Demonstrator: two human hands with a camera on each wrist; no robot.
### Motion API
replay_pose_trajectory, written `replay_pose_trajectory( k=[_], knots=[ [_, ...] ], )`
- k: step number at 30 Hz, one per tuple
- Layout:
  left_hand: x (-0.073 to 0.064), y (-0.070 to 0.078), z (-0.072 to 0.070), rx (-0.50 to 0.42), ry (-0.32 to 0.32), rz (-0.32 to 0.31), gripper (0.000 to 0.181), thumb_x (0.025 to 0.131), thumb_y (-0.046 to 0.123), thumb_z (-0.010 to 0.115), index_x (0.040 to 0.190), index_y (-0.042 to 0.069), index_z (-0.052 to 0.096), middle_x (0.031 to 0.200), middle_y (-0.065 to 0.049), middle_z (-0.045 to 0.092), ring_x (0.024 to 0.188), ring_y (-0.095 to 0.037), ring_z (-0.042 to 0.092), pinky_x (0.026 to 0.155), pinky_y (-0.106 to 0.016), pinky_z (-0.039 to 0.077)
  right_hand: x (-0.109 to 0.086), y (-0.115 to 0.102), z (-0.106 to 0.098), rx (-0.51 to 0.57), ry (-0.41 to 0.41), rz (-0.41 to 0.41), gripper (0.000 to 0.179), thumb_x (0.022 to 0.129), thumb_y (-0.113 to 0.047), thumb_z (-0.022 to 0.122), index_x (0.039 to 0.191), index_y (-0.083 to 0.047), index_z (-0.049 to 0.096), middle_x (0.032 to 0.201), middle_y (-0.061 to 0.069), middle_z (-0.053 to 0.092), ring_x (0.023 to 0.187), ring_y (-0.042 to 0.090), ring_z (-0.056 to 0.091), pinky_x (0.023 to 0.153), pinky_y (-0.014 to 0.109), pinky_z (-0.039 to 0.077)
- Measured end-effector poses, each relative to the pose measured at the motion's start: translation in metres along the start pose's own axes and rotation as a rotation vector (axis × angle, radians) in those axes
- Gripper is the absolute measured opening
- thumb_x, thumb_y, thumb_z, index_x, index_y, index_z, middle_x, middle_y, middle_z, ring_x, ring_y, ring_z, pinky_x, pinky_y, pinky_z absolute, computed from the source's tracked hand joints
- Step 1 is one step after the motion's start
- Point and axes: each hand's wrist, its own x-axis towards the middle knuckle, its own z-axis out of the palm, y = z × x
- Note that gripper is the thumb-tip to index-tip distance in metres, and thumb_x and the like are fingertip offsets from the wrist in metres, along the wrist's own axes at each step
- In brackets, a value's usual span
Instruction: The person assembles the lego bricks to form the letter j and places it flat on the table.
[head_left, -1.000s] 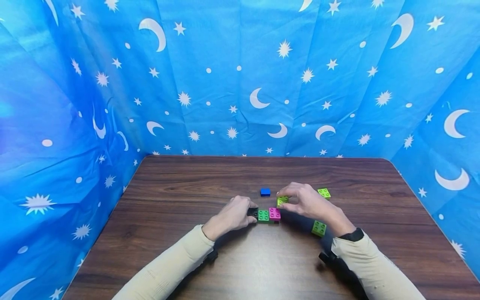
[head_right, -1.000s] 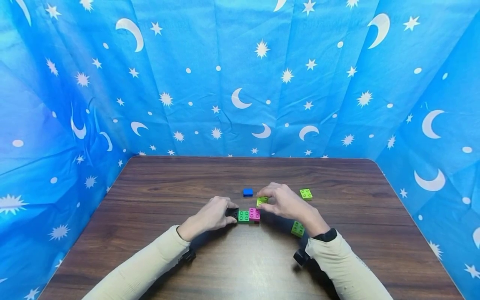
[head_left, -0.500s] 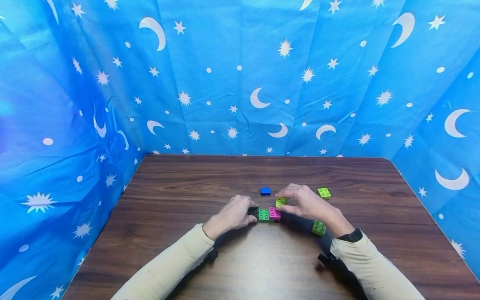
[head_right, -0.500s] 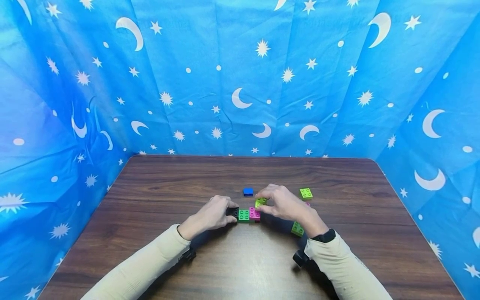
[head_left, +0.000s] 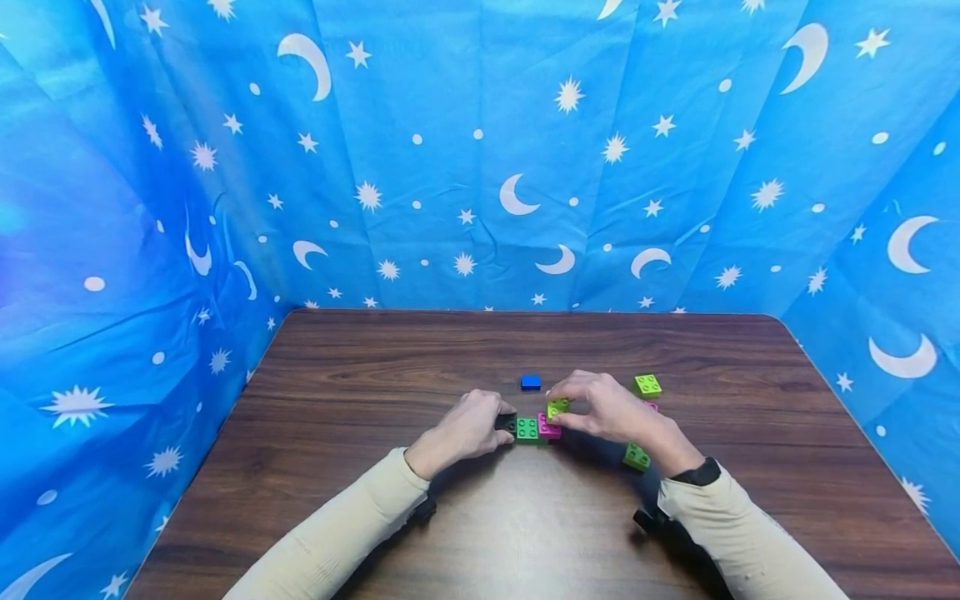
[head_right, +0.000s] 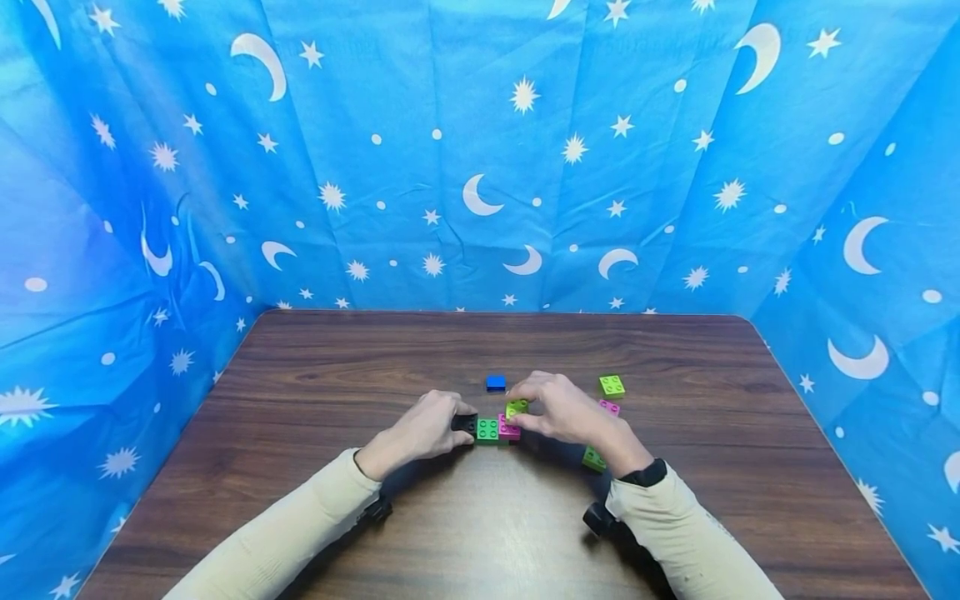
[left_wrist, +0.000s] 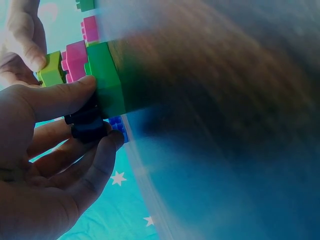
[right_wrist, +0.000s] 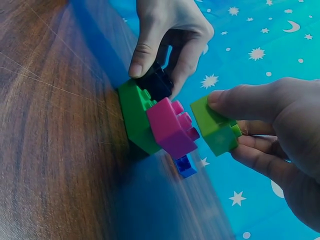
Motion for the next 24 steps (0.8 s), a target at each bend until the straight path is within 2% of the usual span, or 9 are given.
replay_pose_trajectory(
  k=[8, 18, 24],
  knots=[
    [0.0008, -0.0003, -0.0001, 0.004, 0.000, -0.005, 0.042, 0.082, 0.028, 0.079, 0.118, 0.010, 0.071, 0.115, -0.005, 0.071, 0.102, -0.016, 0.067, 0.079, -0.027, 0.055, 0.0002, -0.0006, 0.0021, 0.008, 0.018, -0.018, 0.023, 0.085, -0.020, 0.076, 0.107, -0.014, 0.073, 0.105, 0.000, 0.072, 0.097, 0.016, 0.067, 0.080, 0.036, 0.057],
    [-0.0004, -0.0003, 0.0001, -0.010, -0.011, -0.024, 0.043, 0.080, 0.028, 0.080, 0.119, 0.010, 0.071, 0.115, -0.005, 0.071, 0.089, -0.010, 0.065, 0.068, -0.022, 0.051, 0.0008, -0.0005, 0.0067, 0.018, 0.004, -0.043, 0.023, 0.087, -0.019, 0.074, 0.108, -0.009, 0.073, 0.107, 0.001, 0.072, 0.098, 0.017, 0.067, 0.080, 0.036, 0.057],
    [-0.0006, 0.0008, -0.0007, -0.002, -0.012, -0.027, 0.043, 0.081, 0.029, 0.079, 0.119, 0.011, 0.071, 0.115, -0.004, 0.071, 0.093, -0.010, 0.066, 0.070, -0.023, 0.052, 0.0010, -0.0029, 0.0056, 0.017, 0.000, -0.038, 0.024, 0.086, -0.019, 0.074, 0.108, -0.010, 0.073, 0.106, 0.000, 0.072, 0.098, 0.016, 0.067, 0.080, 0.036, 0.057]
  ],
)
